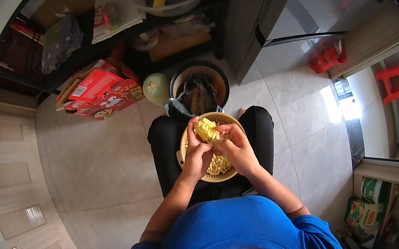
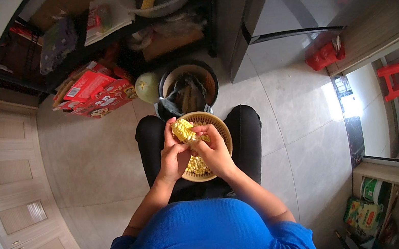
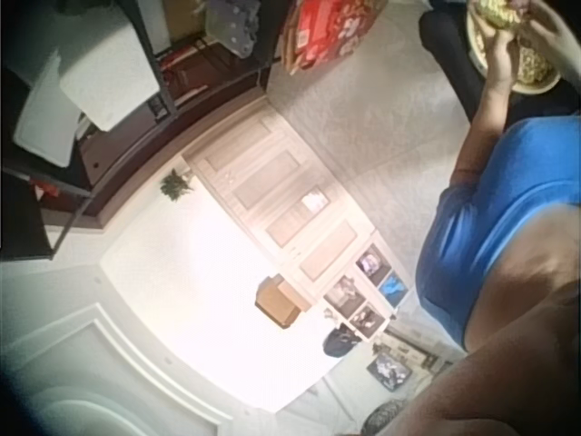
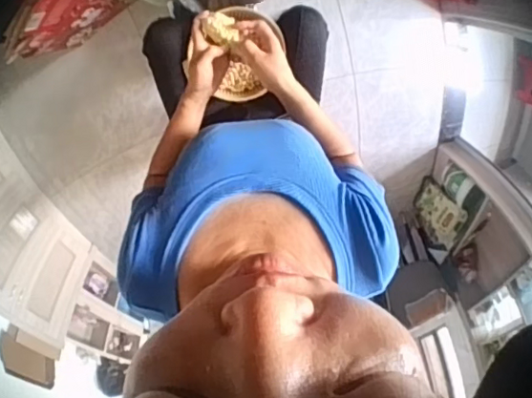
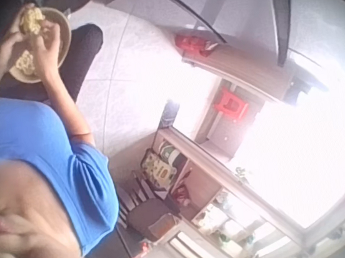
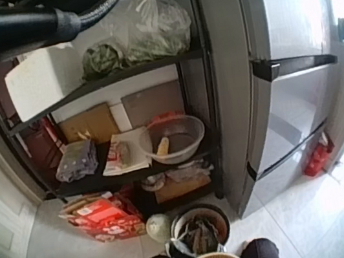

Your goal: The person sits on the floor and removes corn kernels from a cob by hand, placing them into a bowl. The person holds the corn cob in one hand and uses the other hand to strip the kernels off, repeating the process until the cob is mostly bare.

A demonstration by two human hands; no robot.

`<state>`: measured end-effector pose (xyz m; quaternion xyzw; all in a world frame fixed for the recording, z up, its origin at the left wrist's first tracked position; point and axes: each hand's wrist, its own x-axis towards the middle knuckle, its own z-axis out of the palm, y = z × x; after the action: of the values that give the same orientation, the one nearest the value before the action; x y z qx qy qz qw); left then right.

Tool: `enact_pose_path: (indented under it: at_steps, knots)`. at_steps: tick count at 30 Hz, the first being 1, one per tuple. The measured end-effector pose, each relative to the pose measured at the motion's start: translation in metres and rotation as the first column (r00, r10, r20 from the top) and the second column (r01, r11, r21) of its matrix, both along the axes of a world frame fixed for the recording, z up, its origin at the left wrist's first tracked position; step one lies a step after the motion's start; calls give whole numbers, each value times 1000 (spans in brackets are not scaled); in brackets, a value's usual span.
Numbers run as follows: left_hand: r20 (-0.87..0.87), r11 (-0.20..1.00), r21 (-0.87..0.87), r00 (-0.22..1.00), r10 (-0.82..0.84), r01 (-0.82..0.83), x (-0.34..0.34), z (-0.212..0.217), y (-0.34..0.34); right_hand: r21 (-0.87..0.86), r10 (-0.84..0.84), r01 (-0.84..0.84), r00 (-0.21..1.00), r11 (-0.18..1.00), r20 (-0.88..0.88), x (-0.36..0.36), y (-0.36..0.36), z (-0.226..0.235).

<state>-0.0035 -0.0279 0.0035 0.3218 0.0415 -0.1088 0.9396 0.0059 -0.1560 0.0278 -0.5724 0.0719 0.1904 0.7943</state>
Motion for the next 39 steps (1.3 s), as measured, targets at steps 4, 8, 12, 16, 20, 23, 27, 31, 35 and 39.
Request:
enact_pose_path:
  at_steps: [4, 8, 12, 16, 20, 23, 27, 31, 35, 39]
  knots:
    - [19, 993, 104, 999, 46, -47, -1, 4, -4, 2, 11, -11, 999, 1000, 34, 0, 0, -2]
    - [54, 993, 109, 998, 35, -41, -2, 6, -7, 1, -22, 22, 999, 1000, 36, 2, 2, -9]
    - [47, 991, 114, 997, 61, -66, -3, 5, -10, 16, -4, 4, 1000, 1000, 23, 3, -1, -16]
    - [29, 994, 77, 997, 71, -73, -2, 4, -8, -1, 8, -8, 995, 1000, 103, -1, 0, -16]
    - [16, 997, 61, 998, 56, -56, 1, 7, -3, -22, 38, -35, 986, 999, 165, -5, 2, -8]
    - [-43, 992, 114, 997, 62, -56, 2, 11, -3, -3, 62, -62, 992, 998, 112, -4, 1, -2]
    - [-13, 997, 58, 999, 46, -45, 3, 9, -1, -12, 48, -47, 994, 999, 94, 0, 0, -3]
    - [90, 997, 73, 996, 29, -36, 1, 1, -2, 48, 14, -17, 999, 999, 50, 1, 3, 1]
    - [-66, 996, 77, 997, 42, -37, -2, -2, -4, 36, -50, 49, 999, 998, 21, -7, 4, -6]
    - [-267, 993, 59, 956, 119, -106, -11, -42, -14, -15, -41, 40, 998, 999, -56, -22, -1, -46]
